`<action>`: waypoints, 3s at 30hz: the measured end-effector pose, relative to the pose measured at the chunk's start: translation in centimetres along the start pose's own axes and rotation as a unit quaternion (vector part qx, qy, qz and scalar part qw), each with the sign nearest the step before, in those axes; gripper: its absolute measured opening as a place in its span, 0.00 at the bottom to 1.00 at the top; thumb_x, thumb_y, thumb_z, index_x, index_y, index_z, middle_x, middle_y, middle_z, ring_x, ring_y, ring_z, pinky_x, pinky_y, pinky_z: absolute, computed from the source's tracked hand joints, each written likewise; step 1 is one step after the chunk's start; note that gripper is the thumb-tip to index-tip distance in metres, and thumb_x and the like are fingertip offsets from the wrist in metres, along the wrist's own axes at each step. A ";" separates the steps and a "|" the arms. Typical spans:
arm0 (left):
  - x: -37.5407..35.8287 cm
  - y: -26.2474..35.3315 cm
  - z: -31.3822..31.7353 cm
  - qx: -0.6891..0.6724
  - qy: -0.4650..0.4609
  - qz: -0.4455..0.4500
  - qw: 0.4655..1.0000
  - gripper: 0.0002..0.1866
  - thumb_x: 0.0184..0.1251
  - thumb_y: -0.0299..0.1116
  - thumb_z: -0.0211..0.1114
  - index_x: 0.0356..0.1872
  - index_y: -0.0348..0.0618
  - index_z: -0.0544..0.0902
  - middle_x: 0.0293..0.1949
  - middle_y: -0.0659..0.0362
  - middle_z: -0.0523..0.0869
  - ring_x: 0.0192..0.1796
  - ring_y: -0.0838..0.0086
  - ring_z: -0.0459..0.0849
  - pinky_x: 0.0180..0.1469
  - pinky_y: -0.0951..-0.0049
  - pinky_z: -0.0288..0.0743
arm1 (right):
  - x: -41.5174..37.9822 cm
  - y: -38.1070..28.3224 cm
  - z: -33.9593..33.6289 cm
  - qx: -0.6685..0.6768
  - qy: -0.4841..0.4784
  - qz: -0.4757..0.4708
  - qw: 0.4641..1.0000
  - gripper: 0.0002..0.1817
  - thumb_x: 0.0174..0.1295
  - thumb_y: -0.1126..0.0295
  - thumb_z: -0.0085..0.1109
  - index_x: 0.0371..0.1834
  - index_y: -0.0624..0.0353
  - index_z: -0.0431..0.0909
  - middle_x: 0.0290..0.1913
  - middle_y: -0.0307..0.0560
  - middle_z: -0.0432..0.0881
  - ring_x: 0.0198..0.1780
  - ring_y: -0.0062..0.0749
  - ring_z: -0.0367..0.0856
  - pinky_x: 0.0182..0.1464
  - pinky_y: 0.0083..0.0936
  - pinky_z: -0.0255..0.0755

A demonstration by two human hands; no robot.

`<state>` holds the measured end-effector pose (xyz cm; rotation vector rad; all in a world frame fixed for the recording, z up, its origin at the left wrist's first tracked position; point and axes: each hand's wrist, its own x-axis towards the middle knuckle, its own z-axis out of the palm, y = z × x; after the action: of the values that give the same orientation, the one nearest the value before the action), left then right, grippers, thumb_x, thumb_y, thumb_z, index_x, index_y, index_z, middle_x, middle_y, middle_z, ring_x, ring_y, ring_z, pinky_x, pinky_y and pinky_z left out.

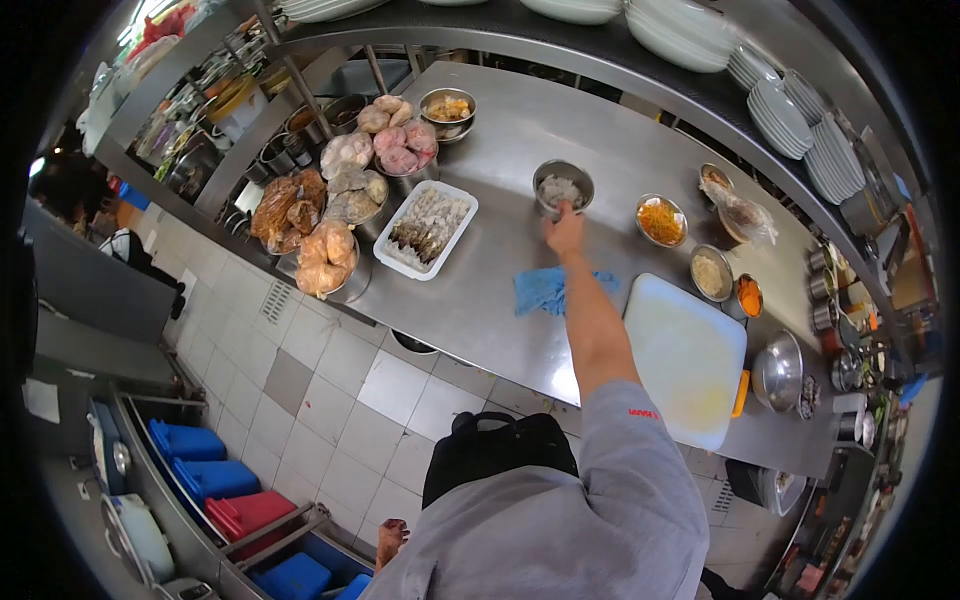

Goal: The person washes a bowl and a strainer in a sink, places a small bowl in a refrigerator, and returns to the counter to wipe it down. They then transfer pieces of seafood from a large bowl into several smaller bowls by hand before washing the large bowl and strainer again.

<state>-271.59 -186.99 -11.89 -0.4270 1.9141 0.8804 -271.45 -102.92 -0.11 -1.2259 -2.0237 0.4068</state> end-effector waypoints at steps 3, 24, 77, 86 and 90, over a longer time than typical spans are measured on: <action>2.4 2.0 -2.5 -0.059 -0.017 0.000 0.998 0.05 0.69 0.28 0.61 0.43 0.43 0.80 0.31 0.61 0.82 0.30 0.71 0.83 0.26 0.70 0.75 | -3.3 -2.3 -1.2 0.021 0.014 0.022 0.999 0.19 0.55 0.69 0.69 0.50 0.55 0.76 0.45 0.65 0.78 0.50 0.61 0.78 0.50 0.46 0.74; -19.7 42.1 29.3 0.191 -0.466 0.429 0.750 0.10 0.72 0.34 0.67 0.47 0.40 0.82 0.48 0.58 0.85 0.44 0.78 0.82 0.46 0.75 0.79 | -36.3 -6.0 -35.8 0.042 0.018 0.074 0.996 0.14 0.48 0.81 0.68 0.38 0.55 0.81 0.70 0.60 0.66 0.57 0.55 0.80 0.53 0.39 0.80; -64.4 9.5 143.2 0.389 -0.193 0.733 0.524 0.31 0.60 0.36 0.70 0.67 0.68 0.77 0.57 0.46 0.85 0.58 0.50 0.83 0.61 0.55 0.75 | -75.6 51.0 -97.3 0.680 0.632 0.066 0.366 0.40 0.66 0.32 0.43 0.75 0.44 0.63 0.73 0.53 0.67 0.69 0.65 0.70 0.52 0.76 0.74; -65.3 8.4 141.4 0.339 0.038 0.765 0.546 0.16 0.57 0.37 0.67 0.45 0.40 0.83 0.45 0.44 0.88 0.50 0.46 0.86 0.54 0.51 0.80 | -81.1 66.4 -110.7 0.745 0.498 0.157 0.416 0.39 0.68 0.35 0.45 0.75 0.47 0.64 0.75 0.51 0.66 0.73 0.58 0.66 0.70 0.67 0.62; -69.4 6.7 137.5 0.318 0.023 0.714 0.624 0.15 0.59 0.35 0.65 0.45 0.39 0.80 0.44 0.42 0.88 0.50 0.45 0.85 0.55 0.48 0.77 | -79.3 71.1 -116.7 0.752 0.440 0.192 0.451 0.36 0.69 0.39 0.46 0.74 0.50 0.66 0.74 0.50 0.67 0.74 0.54 0.66 0.74 0.58 0.59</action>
<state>-156.81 -86.82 11.73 1.7768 2.2138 0.9316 -119.88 -147.21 4.78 -0.3446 0.0320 1.1052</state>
